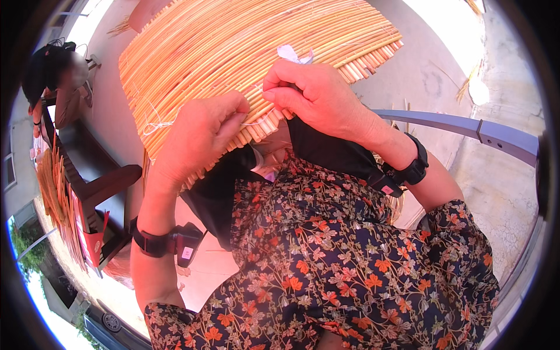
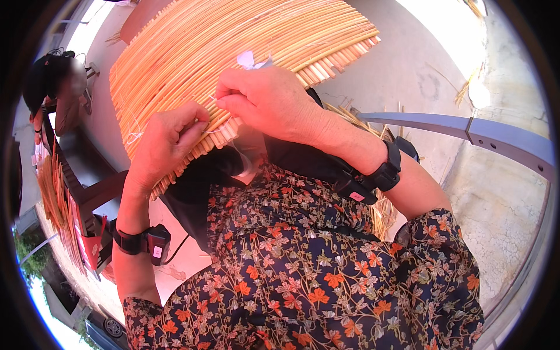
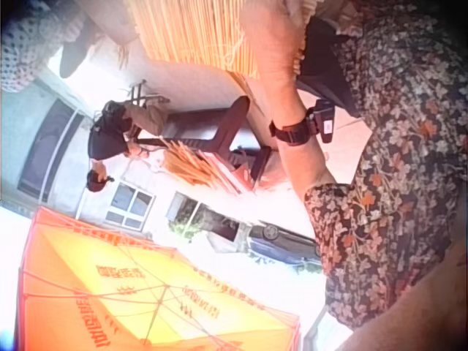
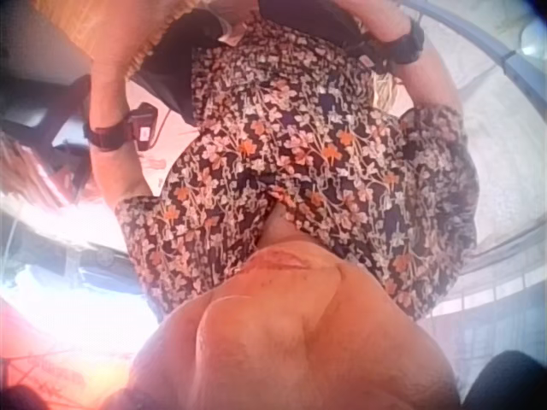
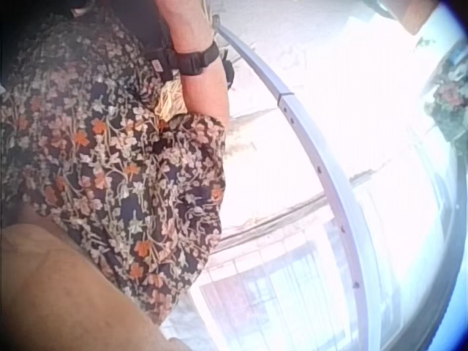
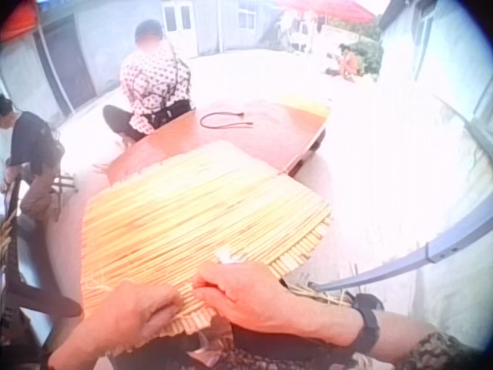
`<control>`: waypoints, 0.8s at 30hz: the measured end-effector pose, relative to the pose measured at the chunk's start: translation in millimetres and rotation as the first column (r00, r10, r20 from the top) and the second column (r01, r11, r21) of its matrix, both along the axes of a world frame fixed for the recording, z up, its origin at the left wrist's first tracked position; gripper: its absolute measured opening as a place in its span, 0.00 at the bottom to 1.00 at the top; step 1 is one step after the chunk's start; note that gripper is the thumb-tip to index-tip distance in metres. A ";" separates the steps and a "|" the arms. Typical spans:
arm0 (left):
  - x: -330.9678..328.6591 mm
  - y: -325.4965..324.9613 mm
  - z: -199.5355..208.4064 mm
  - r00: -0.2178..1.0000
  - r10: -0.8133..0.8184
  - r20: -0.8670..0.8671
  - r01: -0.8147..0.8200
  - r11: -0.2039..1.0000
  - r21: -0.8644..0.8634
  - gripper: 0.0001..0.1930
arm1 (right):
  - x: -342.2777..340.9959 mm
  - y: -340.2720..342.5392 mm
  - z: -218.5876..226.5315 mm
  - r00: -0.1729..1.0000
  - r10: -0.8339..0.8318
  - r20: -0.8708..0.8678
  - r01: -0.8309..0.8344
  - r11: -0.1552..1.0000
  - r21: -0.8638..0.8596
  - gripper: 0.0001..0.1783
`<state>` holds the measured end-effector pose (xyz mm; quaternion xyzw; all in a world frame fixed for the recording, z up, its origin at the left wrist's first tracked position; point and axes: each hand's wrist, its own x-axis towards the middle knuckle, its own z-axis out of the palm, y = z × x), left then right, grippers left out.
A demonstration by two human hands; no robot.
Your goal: The person weaves a thin white string through the edges of a large, flat bamboo mat. They hold the mat with their left hand and use their right hand to pull the string through the bamboo slats, securing the structure. The task involves repetitive threading and tightening of the string along the mat's perimeter.
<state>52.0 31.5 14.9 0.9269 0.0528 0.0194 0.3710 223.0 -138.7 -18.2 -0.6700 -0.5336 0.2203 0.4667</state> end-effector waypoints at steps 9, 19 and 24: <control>-2.6 -12.5 -13.9 1.000 -0.008 0.029 0.004 0.991 0.134 0.05 | 18.5 15.9 -9.5 0.979 0.196 -0.063 -0.204 0.963 -0.178 0.07; 4.4 -15.8 -30.9 0.963 0.188 0.195 -0.193 0.981 0.004 0.04 | 28.3 22.5 1.7 0.917 0.210 -0.339 -0.311 0.908 -0.281 0.08; 12.2 -5.9 -38.6 0.877 0.458 0.147 -0.428 0.882 -0.194 0.03 | 27.1 28.9 1.1 0.868 0.203 -0.453 -0.349 0.898 -0.266 0.08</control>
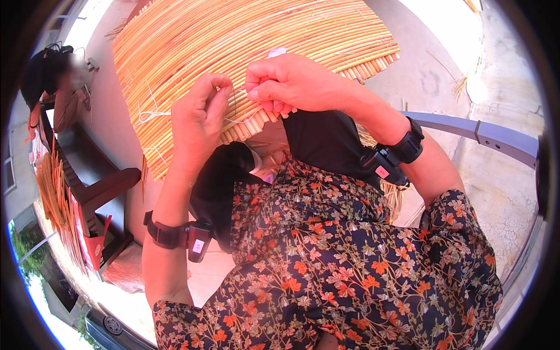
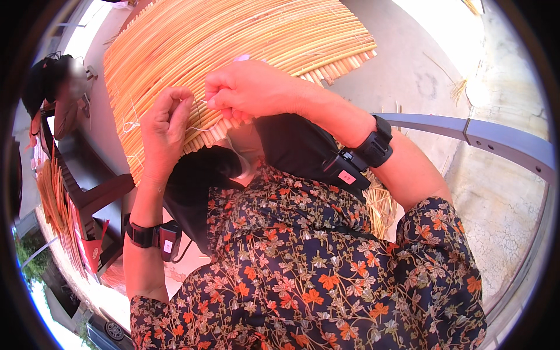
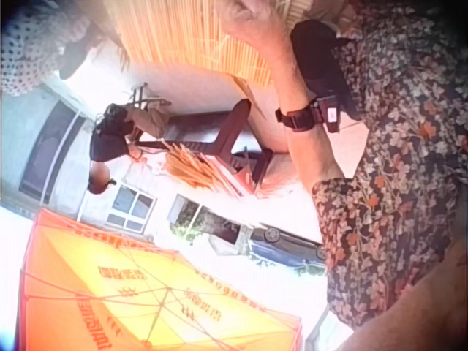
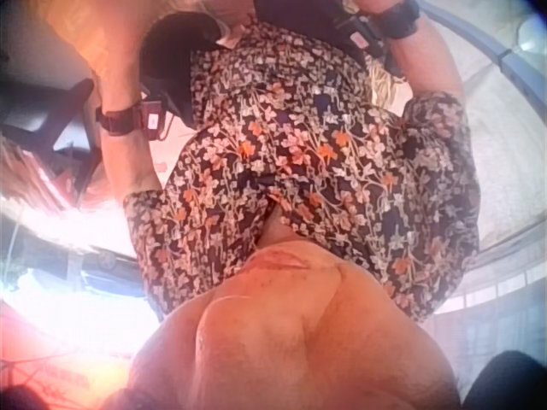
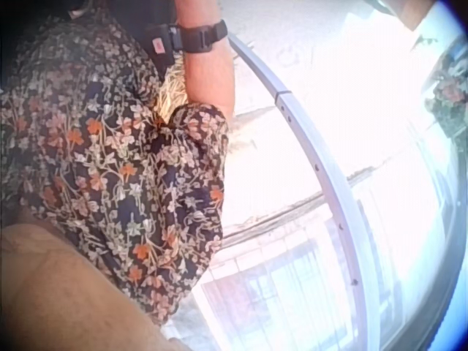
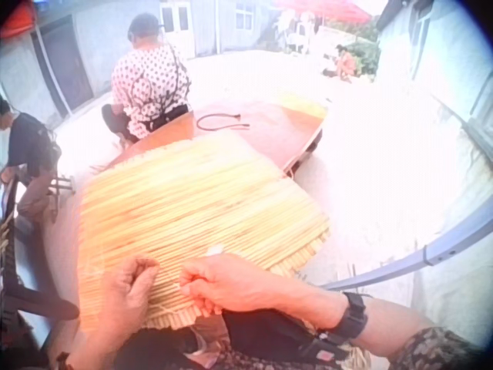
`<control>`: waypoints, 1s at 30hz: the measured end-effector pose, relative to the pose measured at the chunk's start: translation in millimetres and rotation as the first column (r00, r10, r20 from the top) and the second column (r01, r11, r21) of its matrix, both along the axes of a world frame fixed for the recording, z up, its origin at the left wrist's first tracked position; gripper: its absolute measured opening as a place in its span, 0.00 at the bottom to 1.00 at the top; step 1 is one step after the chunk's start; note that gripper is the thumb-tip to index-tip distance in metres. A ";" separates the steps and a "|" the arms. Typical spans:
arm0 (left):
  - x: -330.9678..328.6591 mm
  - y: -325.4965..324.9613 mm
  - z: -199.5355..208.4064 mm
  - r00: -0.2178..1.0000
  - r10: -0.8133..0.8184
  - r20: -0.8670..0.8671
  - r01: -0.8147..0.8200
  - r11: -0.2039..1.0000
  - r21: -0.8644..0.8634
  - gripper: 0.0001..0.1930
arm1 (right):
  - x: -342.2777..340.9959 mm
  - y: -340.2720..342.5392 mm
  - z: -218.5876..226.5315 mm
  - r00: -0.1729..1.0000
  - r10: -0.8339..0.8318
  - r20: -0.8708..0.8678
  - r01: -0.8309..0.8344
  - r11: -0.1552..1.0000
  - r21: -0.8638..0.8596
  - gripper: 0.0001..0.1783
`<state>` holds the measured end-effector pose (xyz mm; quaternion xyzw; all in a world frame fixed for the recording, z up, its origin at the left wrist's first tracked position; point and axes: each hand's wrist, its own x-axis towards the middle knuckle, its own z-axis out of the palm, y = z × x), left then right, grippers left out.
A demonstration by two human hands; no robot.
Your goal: The person weaves a thin white string through the edges of a large, flat bamboo mat. They hold the mat with their left hand and use their right hand to pull the string through the bamboo slats, securing the structure. The task involves repetitive threading and tightening of the string along the mat's perimeter.
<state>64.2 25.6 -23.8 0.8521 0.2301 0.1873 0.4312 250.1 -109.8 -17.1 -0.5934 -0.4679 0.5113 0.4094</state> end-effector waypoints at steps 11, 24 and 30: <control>-57.3 33.2 75.8 0.696 0.478 0.535 -0.036 0.768 -0.640 0.07 | -23.0 -46.5 14.1 0.930 -0.233 -0.285 0.305 0.921 0.242 0.06; -492.4 -65.5 -66.1 -0.260 0.960 -0.107 -0.729 -0.268 -0.630 0.23 | 9.7 -207.7 -65.5 0.683 -0.568 -0.458 0.438 0.821 -0.366 0.07; -597.8 -176.5 -130.2 -0.548 0.740 -0.391 -0.714 -0.657 -0.243 0.15 | 38.3 -265.0 -121.9 0.645 -0.763 -0.046 0.589 0.535 -0.605 0.06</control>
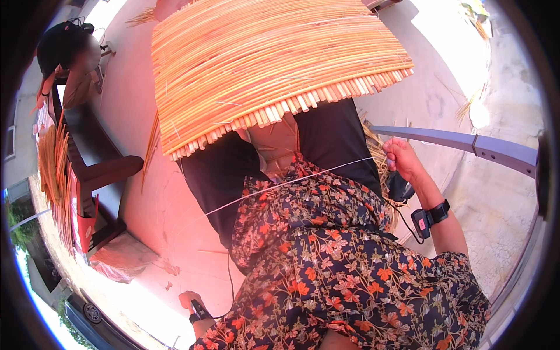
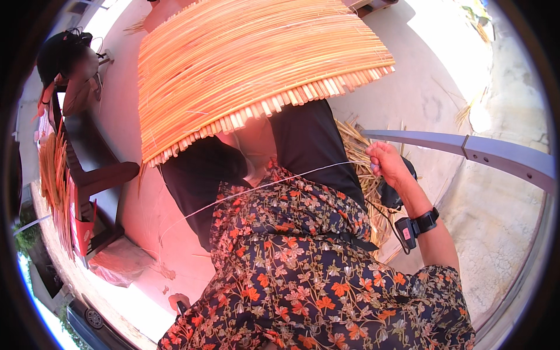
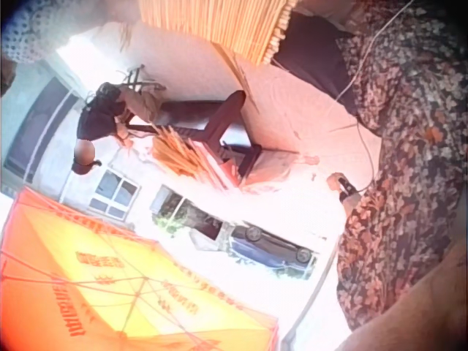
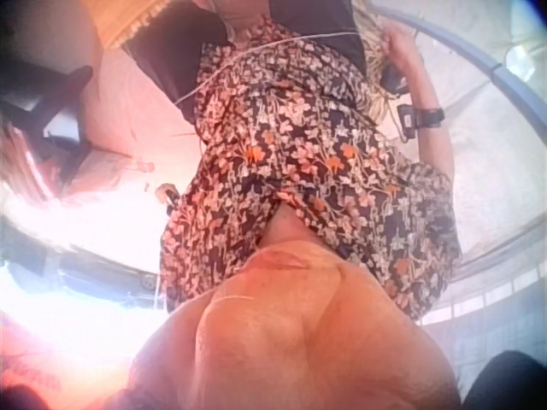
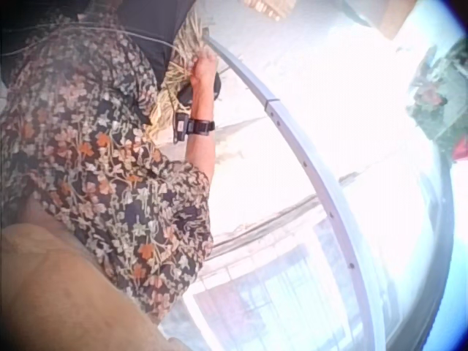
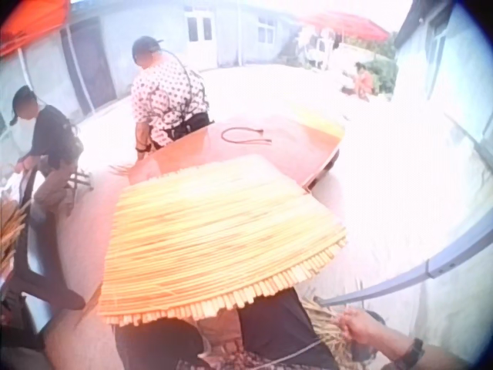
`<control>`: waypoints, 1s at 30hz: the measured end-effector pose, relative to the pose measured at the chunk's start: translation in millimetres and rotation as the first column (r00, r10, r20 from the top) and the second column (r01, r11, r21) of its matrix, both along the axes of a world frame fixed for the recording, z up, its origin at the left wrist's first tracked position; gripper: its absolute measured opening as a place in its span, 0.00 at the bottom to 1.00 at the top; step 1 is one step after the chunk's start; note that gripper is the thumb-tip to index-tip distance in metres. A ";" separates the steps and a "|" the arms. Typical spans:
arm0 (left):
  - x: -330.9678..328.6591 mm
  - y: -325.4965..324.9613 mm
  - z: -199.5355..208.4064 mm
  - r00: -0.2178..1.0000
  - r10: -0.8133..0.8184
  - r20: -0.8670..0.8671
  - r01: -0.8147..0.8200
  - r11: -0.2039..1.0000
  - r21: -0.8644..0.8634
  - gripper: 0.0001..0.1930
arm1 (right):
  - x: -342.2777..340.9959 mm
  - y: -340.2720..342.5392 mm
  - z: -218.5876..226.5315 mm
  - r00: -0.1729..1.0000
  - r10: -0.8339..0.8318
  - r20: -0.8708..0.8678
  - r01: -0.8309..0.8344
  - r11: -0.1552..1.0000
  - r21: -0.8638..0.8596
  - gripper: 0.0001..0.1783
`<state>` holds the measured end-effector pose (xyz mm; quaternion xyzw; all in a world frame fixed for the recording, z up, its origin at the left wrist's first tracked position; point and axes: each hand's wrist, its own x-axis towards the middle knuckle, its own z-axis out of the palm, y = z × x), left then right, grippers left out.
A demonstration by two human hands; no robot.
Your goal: The person weaves a thin white string through the edges of a large, flat bamboo mat. They hold the mat with their left hand and use their right hand to pull the string through the bamboo slats, securing the structure. The task involves repetitive threading and tightening of the string along the mat's perimeter.
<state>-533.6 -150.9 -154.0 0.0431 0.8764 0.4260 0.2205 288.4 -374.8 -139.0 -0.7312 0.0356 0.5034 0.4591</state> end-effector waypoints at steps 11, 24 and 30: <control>316.9 104.1 115.4 0.286 -0.868 0.407 0.412 0.495 0.765 0.08 | -71.2 118.2 127.4 0.272 0.124 0.954 -0.564 0.824 0.053 0.06; 524.2 49.0 132.2 -0.425 -0.608 0.671 0.512 0.450 0.732 0.05 | -141.0 182.0 128.2 0.960 0.279 0.019 -0.217 0.699 0.681 0.05; 524.9 46.6 125.5 -0.429 -0.461 0.777 0.507 0.589 0.629 0.07 | -141.9 182.3 113.7 0.948 0.201 0.247 -0.316 0.694 0.647 0.05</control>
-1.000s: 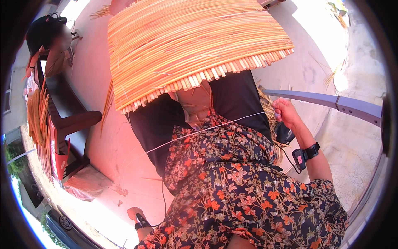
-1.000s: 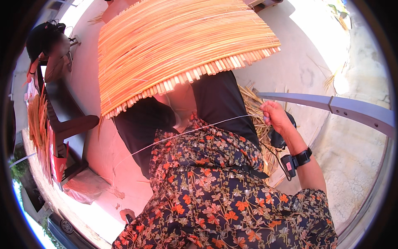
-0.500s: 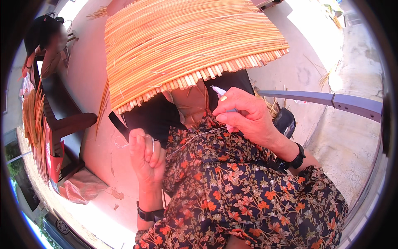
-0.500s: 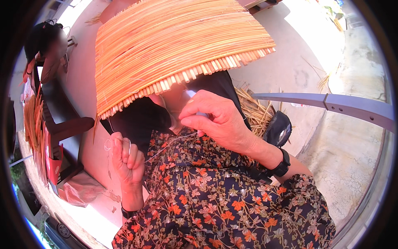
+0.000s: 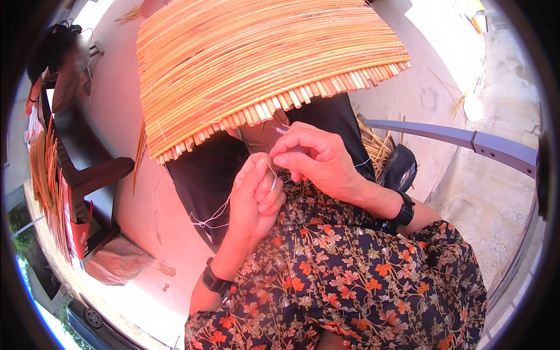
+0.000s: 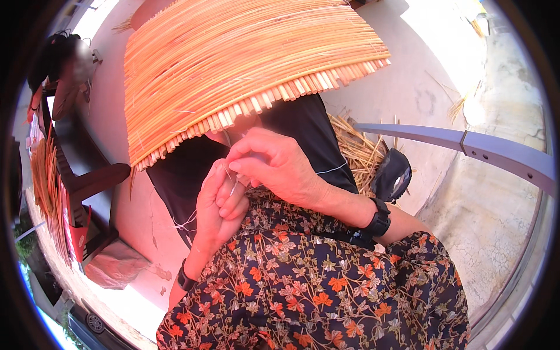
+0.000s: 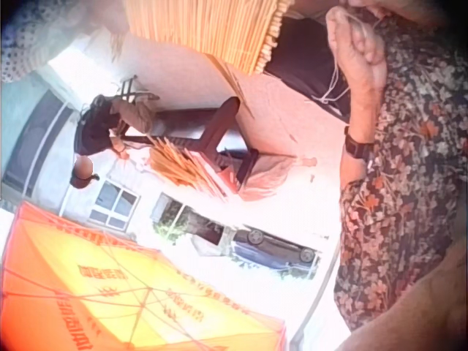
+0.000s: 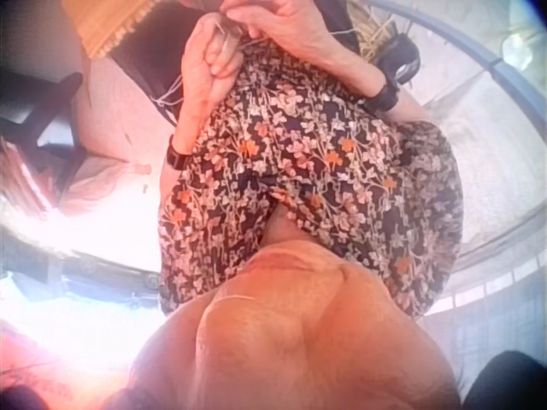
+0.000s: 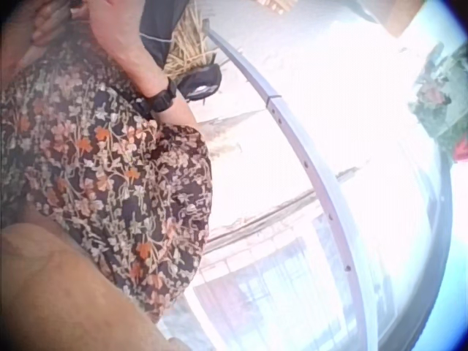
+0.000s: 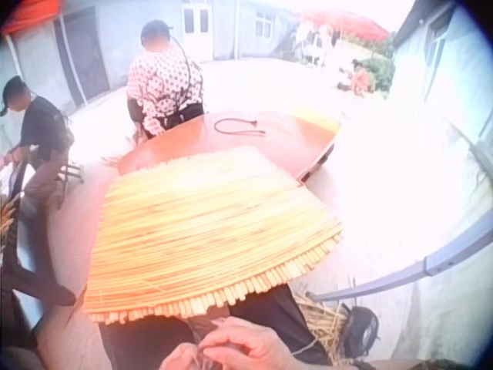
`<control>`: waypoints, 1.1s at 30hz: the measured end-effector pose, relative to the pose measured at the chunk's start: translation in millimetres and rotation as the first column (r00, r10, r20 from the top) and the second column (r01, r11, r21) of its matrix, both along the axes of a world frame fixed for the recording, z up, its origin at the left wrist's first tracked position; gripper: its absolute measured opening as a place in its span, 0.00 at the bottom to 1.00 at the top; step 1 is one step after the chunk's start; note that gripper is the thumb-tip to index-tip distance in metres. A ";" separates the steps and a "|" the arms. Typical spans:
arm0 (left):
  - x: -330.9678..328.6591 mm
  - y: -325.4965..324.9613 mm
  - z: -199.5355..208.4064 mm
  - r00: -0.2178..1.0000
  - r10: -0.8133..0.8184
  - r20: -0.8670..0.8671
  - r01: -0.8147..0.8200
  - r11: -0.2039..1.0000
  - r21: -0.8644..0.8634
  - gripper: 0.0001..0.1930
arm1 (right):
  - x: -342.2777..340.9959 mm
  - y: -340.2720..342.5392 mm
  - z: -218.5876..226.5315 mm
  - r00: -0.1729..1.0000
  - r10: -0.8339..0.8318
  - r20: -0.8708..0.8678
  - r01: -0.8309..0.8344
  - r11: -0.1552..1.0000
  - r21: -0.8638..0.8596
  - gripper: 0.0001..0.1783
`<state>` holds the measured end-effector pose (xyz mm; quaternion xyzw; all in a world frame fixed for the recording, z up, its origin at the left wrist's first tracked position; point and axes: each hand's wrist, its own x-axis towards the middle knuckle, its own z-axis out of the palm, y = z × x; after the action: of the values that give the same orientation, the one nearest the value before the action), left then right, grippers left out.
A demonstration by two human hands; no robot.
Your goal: The person weaves a thin white string through the edges of a large, flat bamboo mat. They hold the mat with their left hand and use their right hand to pull the string through the bamboo slats, securing the structure. The task involves repetitive threading and tightening of the string along the mat's perimeter.
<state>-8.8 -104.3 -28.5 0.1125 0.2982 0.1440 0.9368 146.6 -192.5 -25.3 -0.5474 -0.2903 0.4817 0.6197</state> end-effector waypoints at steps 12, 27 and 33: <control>5.2 2.4 6.0 0.978 -0.201 -0.054 0.203 0.978 0.047 0.05 | 21.6 1.8 -9.3 0.720 -0.096 0.687 -0.196 0.922 0.333 0.07; -307.0 120.8 -22.4 0.649 -0.002 -0.761 0.411 0.842 0.349 0.04 | 142.2 -108.9 -48.0 0.650 -0.700 -0.296 0.740 0.672 0.037 0.06; -401.2 122.1 -48.7 0.335 0.190 -0.923 0.521 0.779 0.349 0.06 | 137.0 -129.7 -51.4 0.659 -0.680 0.321 0.718 0.697 0.002 0.07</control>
<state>-410.0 17.8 -77.2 0.4932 0.6979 0.0359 0.5181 283.6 -322.2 -76.7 -0.7200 -0.1163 0.1353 0.6706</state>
